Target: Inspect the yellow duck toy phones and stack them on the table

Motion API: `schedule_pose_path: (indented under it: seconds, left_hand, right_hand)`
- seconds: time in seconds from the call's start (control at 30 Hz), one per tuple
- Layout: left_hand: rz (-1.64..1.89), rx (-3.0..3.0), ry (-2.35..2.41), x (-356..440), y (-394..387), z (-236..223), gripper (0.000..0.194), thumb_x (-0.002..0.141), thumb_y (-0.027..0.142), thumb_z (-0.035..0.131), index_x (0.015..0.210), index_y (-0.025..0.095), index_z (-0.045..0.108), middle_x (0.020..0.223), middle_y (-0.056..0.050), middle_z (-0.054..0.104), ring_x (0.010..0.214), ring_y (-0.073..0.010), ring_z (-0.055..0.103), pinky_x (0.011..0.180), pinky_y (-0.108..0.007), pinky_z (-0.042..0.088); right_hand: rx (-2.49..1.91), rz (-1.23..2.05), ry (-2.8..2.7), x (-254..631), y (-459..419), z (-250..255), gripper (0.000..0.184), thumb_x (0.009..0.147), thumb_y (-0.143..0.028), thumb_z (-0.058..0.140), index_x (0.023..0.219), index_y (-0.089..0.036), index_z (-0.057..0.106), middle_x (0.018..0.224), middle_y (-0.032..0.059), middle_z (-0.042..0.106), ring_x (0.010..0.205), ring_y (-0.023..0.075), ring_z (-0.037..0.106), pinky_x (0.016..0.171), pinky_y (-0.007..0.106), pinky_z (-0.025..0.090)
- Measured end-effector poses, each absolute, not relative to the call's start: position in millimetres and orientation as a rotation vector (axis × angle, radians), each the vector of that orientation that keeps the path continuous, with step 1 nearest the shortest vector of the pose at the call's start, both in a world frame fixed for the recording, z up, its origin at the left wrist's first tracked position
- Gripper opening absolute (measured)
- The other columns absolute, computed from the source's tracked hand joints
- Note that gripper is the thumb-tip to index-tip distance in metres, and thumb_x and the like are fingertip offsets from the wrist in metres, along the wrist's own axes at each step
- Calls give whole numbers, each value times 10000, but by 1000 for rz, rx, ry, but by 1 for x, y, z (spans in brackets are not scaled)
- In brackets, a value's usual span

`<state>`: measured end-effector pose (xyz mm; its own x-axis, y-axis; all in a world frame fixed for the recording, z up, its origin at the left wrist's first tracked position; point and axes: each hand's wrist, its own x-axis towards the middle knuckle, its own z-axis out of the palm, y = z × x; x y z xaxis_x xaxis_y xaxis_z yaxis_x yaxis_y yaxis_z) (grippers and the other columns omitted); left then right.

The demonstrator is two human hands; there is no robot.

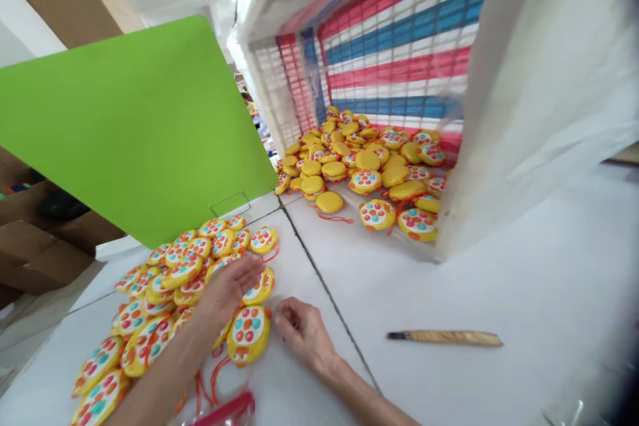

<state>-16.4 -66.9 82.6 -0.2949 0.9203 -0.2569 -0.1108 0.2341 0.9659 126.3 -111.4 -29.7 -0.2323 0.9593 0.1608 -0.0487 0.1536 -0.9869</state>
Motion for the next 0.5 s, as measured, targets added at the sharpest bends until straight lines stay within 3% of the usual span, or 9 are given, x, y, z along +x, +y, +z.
schedule_pose_path:
  seconds: [0.1,0.23,0.33,0.4,0.5]
  left_hand:
    - [966,1624,1620,38,-35,60,261,757,283,577,977,143,599,1020,-140,656,998,-281,610,844,-417,488]
    - [832,1977,1567,92,24,38,432,675,121,596,1105,149,565,1240,-141,546,1227,-288,426,1057,-439,279]
    - [736,2126,1506,119,67,26,597,638,-7,541,1221,109,483,1407,-178,372,1343,-284,239,1095,-449,187]
    - [686,2174,1491,134,91,18,687,611,-64,514,1269,115,434,1473,-181,250,1379,-306,106,1087,-527,129]
    - [638,2179,1483,150,120,10,732,585,-88,527,1269,154,429,1490,-169,210,1383,-338,25,1046,-627,68]
  right_hand:
    - [-922,1242,-1467,126,-115,-27,125,720,-148,482,720,-153,607,557,-28,479,510,102,407,512,219,343]
    - [-934,1266,-1449,127,-114,-26,109,716,-164,491,719,-159,600,548,-30,456,490,99,387,470,212,310]
    - [-942,1273,-1450,126,-109,-33,97,725,-222,521,727,-175,606,554,-19,469,485,112,405,457,218,327]
    - [-960,1271,-1459,126,-106,-41,120,737,-274,545,783,-202,629,585,-2,514,504,134,453,468,228,367]
    - [-993,1249,-1447,125,-103,-55,167,754,-323,554,849,-235,659,635,18,568,556,165,521,480,234,406]
